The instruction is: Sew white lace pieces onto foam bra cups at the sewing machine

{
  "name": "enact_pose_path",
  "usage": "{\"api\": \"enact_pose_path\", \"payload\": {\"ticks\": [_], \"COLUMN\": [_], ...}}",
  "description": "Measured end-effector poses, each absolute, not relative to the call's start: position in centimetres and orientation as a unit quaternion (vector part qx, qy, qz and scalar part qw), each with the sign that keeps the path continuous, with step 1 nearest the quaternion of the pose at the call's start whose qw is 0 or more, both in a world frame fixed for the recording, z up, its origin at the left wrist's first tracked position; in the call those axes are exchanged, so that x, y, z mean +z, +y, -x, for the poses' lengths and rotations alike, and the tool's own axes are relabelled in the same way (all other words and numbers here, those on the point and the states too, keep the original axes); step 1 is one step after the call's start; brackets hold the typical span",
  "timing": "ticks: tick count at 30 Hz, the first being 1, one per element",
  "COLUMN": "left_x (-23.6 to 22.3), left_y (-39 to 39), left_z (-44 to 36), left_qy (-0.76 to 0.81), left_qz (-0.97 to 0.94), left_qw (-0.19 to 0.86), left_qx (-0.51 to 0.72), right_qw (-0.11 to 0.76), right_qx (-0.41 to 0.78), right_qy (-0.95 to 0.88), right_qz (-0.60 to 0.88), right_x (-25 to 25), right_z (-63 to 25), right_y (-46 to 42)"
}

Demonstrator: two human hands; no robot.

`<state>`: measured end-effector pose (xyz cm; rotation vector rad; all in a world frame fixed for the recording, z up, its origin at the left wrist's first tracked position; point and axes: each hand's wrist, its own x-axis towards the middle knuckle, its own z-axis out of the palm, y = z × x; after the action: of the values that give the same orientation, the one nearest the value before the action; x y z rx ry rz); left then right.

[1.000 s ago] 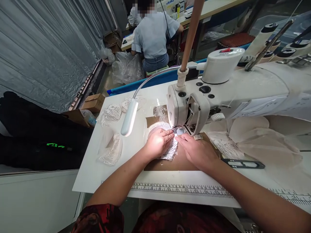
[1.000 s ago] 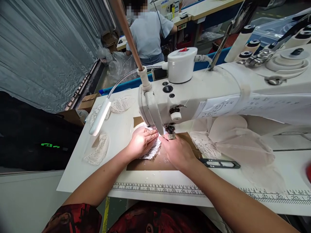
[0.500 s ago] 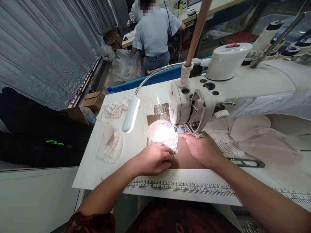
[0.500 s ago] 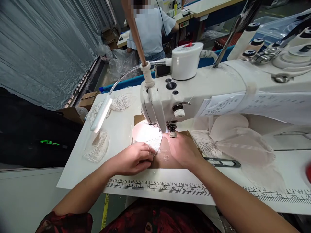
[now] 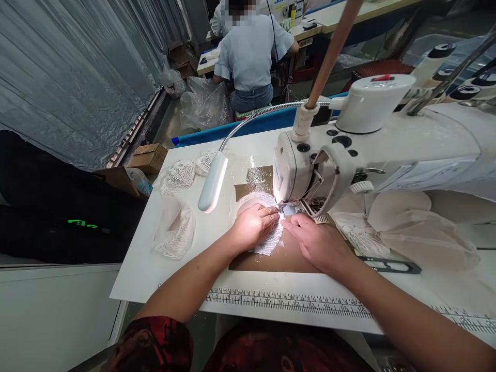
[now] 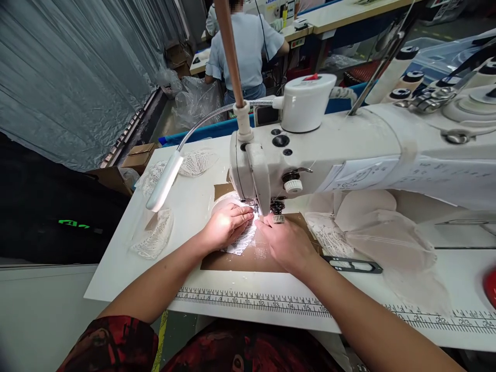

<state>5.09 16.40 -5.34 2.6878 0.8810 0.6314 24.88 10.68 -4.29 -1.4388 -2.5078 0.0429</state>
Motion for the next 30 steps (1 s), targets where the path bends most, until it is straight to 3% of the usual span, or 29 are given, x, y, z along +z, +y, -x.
{"api": "enact_pose_path", "payload": {"ticks": [11, 21, 26, 30], "left_x": [-5.6, -5.4, -4.3, -2.4], "left_y": [17.1, 16.5, 14.8, 13.4], "left_z": [-4.9, -4.5, -4.9, -2.5], "left_qy": [0.318, 0.359, 0.458, 0.537], "left_qz": [-0.915, -0.917, -0.880, -0.836], "left_qw": [0.115, 0.034, -0.003, 0.038], "left_qx": [0.221, 0.171, 0.123, 0.111], "right_qw": [0.107, 0.131, 0.152, 0.174], "right_qx": [-0.002, -0.042, -0.044, -0.038], "right_qy": [-0.844, -0.843, -0.841, -0.842], "right_qz": [0.526, 0.521, 0.518, 0.509], "right_x": [-4.5, -5.4, -6.2, -6.9], "right_z": [-24.4, -24.3, -24.6, -25.1], "right_y": [10.8, 10.7, 10.8, 11.2]}}
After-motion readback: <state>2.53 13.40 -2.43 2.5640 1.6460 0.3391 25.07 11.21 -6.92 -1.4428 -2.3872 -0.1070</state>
